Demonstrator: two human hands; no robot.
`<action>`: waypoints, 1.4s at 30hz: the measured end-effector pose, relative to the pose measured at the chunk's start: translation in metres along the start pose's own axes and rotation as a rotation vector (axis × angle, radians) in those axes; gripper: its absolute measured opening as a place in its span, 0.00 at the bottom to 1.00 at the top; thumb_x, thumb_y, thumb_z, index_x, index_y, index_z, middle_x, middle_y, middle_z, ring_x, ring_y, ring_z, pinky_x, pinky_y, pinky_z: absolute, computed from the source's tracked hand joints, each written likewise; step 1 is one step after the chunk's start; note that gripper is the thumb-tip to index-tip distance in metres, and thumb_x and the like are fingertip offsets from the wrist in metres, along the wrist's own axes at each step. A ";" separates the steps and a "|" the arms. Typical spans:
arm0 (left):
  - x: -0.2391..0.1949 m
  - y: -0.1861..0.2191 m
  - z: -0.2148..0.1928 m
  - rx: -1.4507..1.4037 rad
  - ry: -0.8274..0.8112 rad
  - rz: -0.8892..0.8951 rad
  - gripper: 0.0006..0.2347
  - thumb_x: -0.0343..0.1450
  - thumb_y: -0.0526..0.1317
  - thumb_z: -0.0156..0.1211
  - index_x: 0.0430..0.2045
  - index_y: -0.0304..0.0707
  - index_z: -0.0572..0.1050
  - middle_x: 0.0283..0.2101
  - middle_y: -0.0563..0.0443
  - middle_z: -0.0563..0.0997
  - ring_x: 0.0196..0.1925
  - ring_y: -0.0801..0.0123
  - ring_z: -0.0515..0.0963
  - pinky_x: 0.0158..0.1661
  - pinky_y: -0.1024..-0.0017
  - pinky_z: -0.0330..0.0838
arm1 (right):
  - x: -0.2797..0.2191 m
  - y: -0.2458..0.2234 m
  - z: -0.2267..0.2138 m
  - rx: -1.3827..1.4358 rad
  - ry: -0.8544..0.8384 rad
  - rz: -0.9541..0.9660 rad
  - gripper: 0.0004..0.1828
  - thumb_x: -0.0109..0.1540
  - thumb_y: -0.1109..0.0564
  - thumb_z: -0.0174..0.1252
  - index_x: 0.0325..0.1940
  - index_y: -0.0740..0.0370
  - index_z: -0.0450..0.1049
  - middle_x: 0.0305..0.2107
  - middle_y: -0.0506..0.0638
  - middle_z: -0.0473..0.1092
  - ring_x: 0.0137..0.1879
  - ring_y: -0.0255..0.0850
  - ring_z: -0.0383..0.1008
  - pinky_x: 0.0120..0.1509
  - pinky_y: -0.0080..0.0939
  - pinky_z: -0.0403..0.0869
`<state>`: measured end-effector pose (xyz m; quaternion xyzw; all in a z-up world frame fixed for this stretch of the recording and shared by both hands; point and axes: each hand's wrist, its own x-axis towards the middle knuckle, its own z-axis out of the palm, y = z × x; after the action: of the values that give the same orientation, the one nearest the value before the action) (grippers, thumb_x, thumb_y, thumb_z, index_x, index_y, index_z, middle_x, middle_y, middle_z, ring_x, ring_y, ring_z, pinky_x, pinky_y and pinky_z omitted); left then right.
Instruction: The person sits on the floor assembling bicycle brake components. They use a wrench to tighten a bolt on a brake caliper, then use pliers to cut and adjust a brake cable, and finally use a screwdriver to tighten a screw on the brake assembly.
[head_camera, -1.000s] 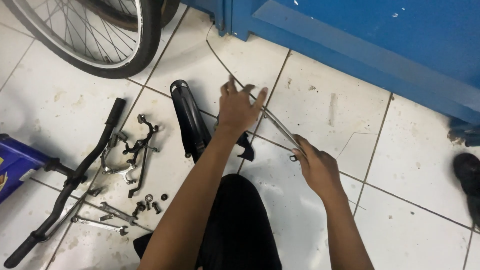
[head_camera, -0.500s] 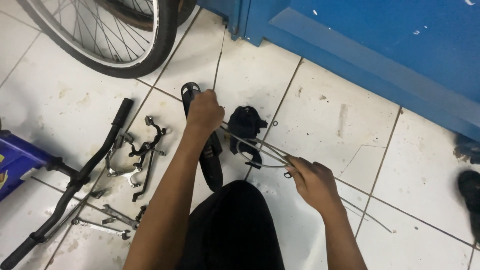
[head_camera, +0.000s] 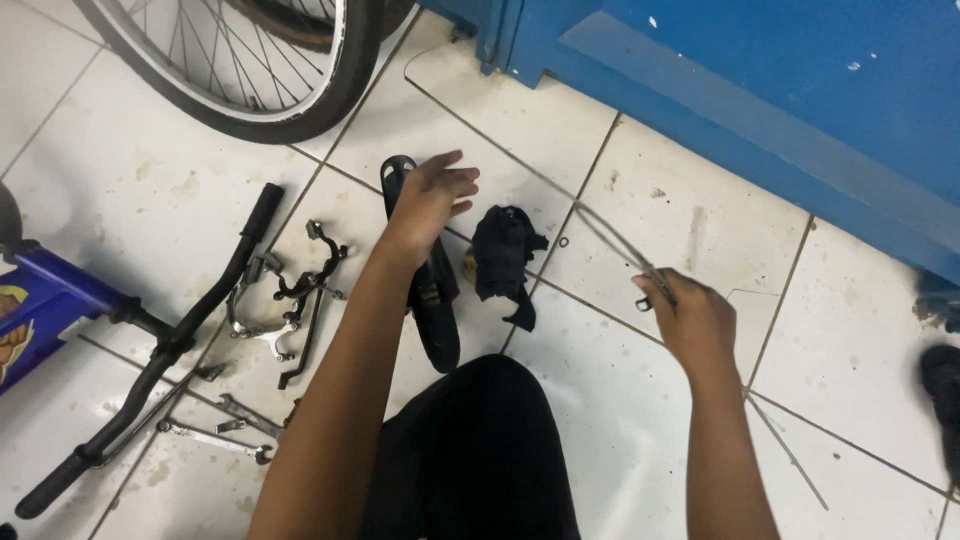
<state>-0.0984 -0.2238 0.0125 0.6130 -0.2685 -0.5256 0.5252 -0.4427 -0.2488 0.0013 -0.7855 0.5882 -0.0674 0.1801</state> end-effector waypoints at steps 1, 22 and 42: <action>0.003 -0.008 -0.004 0.001 -0.006 0.007 0.28 0.72 0.37 0.53 0.66 0.18 0.57 0.60 0.24 0.73 0.64 0.43 0.74 0.64 0.54 0.70 | 0.018 0.023 0.014 0.000 0.009 0.002 0.09 0.69 0.47 0.59 0.47 0.49 0.82 0.28 0.51 0.79 0.38 0.51 0.81 0.49 0.49 0.75; 0.030 -0.040 -0.092 0.086 -0.179 0.118 0.18 0.69 0.26 0.51 0.54 0.35 0.71 0.42 0.49 0.77 0.37 0.71 0.74 0.40 0.74 0.71 | 0.341 -0.192 0.230 0.369 -0.002 -0.165 0.19 0.59 0.59 0.65 0.52 0.66 0.72 0.44 0.56 0.72 0.43 0.46 0.76 0.49 0.42 0.76; 0.024 -0.055 -0.100 0.111 -0.138 0.168 0.17 0.67 0.26 0.50 0.51 0.33 0.72 0.44 0.49 0.78 0.42 0.71 0.76 0.45 0.74 0.71 | 0.326 -0.198 0.221 0.471 -0.219 -0.015 0.12 0.67 0.55 0.50 0.48 0.66 0.69 0.26 0.50 0.73 0.28 0.36 0.74 0.39 0.34 0.75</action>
<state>-0.0104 -0.1917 -0.0572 0.5788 -0.3830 -0.5052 0.5129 -0.0968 -0.4644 -0.1664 -0.7290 0.5274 -0.1184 0.4199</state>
